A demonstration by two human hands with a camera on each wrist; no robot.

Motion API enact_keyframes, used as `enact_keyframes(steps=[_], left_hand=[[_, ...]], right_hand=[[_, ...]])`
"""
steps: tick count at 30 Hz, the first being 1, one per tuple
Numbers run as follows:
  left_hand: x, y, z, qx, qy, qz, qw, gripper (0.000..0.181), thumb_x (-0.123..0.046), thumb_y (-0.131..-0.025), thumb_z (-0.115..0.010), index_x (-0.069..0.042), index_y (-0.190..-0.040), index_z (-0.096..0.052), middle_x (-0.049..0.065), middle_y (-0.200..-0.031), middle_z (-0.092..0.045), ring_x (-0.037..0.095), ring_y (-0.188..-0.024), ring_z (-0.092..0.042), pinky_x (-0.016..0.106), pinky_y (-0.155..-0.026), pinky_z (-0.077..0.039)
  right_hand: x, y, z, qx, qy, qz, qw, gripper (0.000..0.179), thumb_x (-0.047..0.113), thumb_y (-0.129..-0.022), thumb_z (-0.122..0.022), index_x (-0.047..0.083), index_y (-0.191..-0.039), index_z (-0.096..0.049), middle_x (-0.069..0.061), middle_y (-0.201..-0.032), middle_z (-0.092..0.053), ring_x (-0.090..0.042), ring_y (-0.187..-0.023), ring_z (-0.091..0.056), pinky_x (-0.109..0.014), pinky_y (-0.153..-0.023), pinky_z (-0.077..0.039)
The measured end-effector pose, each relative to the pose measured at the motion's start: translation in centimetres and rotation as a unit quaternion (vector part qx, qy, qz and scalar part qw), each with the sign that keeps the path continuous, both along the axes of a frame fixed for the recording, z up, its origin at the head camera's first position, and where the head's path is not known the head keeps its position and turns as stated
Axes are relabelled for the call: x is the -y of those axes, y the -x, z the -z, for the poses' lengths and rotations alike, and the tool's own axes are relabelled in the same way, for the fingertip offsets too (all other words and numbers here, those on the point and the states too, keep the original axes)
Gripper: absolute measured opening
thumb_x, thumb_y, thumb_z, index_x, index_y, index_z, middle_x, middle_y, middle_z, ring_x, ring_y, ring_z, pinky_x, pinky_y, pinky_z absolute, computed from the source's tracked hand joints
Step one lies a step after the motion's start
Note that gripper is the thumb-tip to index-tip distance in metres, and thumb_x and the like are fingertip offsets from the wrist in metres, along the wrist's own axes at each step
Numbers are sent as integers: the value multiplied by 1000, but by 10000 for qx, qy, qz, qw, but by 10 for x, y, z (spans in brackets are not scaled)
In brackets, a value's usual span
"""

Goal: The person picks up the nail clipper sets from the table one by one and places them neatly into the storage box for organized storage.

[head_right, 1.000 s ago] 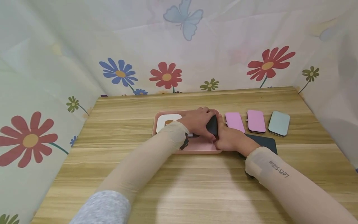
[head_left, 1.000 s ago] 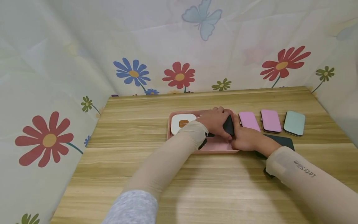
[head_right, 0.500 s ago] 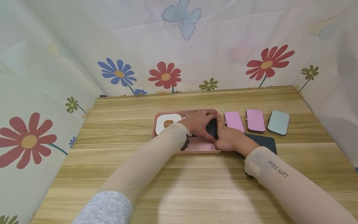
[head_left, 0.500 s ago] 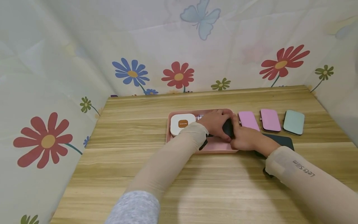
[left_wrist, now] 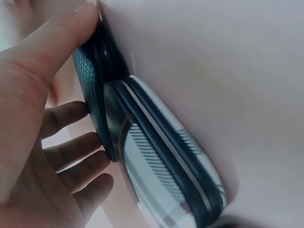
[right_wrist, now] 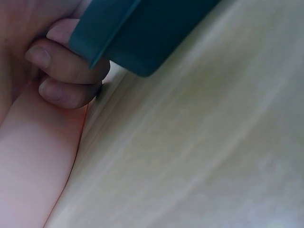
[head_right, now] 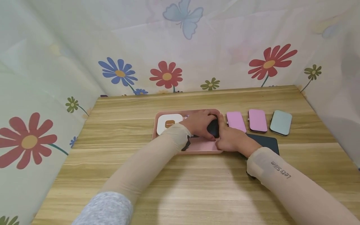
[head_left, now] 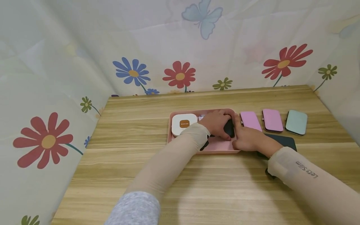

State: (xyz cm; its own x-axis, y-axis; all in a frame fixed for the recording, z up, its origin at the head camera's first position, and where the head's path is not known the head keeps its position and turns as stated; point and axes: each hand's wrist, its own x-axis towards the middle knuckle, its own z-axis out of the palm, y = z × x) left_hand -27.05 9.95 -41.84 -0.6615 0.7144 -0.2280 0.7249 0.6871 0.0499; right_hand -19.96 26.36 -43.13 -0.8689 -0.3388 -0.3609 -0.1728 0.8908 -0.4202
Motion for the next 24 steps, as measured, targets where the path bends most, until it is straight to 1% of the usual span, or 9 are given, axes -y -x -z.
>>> enact_keyframes(steps=[2, 7, 11, 14, 15, 16, 18, 22, 24], left_hand=[[1, 0, 0, 10, -30, -41, 10000, 85, -68, -79, -71, -23, -148, -47, 2, -149, -43, 19, -137, -42, 31, -109, -39], [3, 0, 0, 50, -55, -43, 10000, 86, -69, -79, -70, -24, -148, -46, 2, -150, -42, 20, -139, -40, 32, -110, -39], [6, 0, 0, 17, -21, 10, 10000, 84, -72, -81, -66, -25, -148, -46, 1, -152, -41, 19, -140, -40, 31, -112, -38], [8, 1, -4, -46, 25, 8, 10000, 79, -72, -85, -60, -26, -148, -46, 1, -150, -43, 17, -138, -42, 31, -112, -38], [9, 0, -6, -62, 43, -3, 10000, 77, -72, -87, -58, -27, -148, -45, 1, -150, -44, 17, -137, -43, 31, -112, -38], [11, 0, -8, -81, 76, -42, 9999, 75, -71, -88, -56, -28, -148, -45, 1, -148, -45, 16, -136, -44, 33, -110, -39], [14, -1, -12, -73, 87, -143, 9998, 71, -69, -91, -54, -32, -150, -41, 0, -146, -46, 16, -132, -47, 40, -107, -43], [23, -5, -21, 48, -158, -327, 9993, 64, -63, -95, -52, -42, -152, -33, -2, -139, -49, 15, -123, -49, 47, -94, -48], [28, -7, -26, 88, -280, -345, 9990, 64, -62, -95, -52, -43, -153, -31, -2, -135, -49, 15, -119, -50, 47, -91, -49]], right_hand=[[1, 1, 0, -56, -37, -11, 10000, 117, 21, -83, -60, -2, -148, 34, -13, -95, -70, -17, -60, -60, -32, -55, -42], [2, 1, 1, -63, -52, -21, 10000, 117, 22, -82, -61, -4, -148, 33, -18, -105, -70, -17, -64, -61, -32, -57, -43], [3, 1, 0, 13, -22, 60, 10000, 118, 23, -82, -61, 0, -149, 34, -10, -90, -71, -17, -62, -60, -33, -55, -42], [4, 0, 0, 72, -16, 159, 9998, 116, 23, -84, -59, 4, -148, 36, -4, -74, -68, -18, -56, -59, -34, -51, -39], [4, -1, 0, 80, -32, 180, 9998, 115, 23, -84, -58, 4, -148, 37, -4, -71, -67, -18, -54, -59, -34, -50, -38], [4, -1, 0, 66, -52, 187, 9998, 115, 23, -85, -57, 4, -148, 36, -3, -70, -66, -18, -54, -58, -34, -50, -38], [4, -1, 1, -1, -135, 184, 9997, 113, 23, -85, -56, 2, -149, 35, -4, -75, -67, -17, -55, -58, -33, -50, -39], [6, -2, 1, -78, -231, 158, 9996, 112, 23, -86, -56, -2, -149, 32, -5, -79, -68, -17, -57, -59, -33, -52, -40], [6, -2, 0, -58, -265, 171, 9995, 112, 23, -86, -56, -2, -149, 32, -4, -75, -67, -18, -57, -59, -33, -52, -40]])
